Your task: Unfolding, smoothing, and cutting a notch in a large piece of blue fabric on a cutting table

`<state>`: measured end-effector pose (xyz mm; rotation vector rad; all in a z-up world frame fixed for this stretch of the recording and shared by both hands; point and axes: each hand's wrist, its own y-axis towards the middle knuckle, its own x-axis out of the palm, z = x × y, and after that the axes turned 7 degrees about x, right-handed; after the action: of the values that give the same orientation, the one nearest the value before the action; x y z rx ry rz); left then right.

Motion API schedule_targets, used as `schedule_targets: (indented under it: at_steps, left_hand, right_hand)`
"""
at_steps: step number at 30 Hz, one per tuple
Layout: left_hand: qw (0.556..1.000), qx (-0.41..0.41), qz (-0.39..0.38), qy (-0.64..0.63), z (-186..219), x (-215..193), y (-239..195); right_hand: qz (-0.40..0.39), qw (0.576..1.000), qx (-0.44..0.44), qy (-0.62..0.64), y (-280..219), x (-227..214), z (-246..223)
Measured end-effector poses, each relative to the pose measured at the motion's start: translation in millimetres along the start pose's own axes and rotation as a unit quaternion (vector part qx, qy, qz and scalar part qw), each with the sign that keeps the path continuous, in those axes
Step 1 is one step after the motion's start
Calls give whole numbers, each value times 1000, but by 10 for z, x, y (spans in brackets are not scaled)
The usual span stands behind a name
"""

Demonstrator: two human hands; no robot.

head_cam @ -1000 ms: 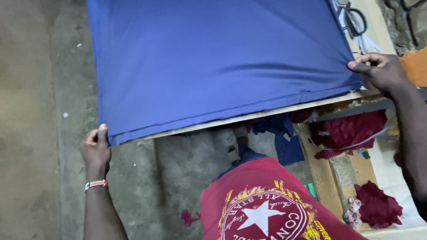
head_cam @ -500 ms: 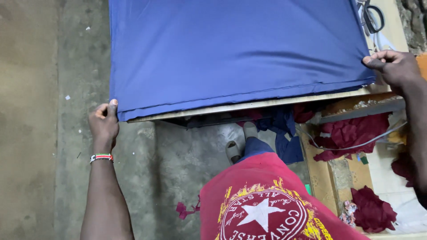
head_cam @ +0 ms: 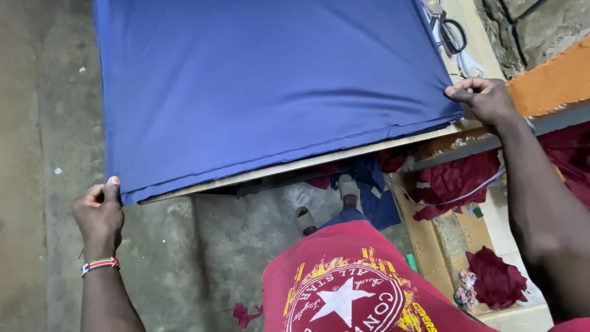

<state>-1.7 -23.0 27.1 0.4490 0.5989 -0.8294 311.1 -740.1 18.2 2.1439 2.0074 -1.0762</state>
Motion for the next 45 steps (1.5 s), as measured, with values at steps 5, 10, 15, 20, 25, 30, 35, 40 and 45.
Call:
schedule_targets:
  at_steps: [5,10,15,20,25,30,35,40,45]
  left_hand:
    - [999,-28,33,32,-394,68,60]
    - [992,-63,50,99,-498,57,74]
    - [991,-74,59,93,-298,29,3]
    - [985,-138,40,93,268,47,-57]
    - [985,-134,61,93,-246,36,7]
    - [979,-184,56,71,71,42,-47]
    - [972,-207,59,90,106,46,-68]
    - [977,-189,66,78,-78,36,-31]
    - [972,-200,63,108,17,32,-82]
  right_hand:
    - [-31,998,-20,58,16,4,26]
    - [-28,999,-6,16,7,-37,4]
    - [-36,999,-4,-5,21,-53,27]
    - [-88,994,-2,70,60,-57,64]
    - [-108,990,-11,87,193,-60,199]
    - [-118,989,-19,83,152,-81,152]
    - [-128,988,-25,85,210,-75,225]
    - [-139,985,-32,101,261,-74,278]
    - [-155,977,-65,132,469,-72,501]
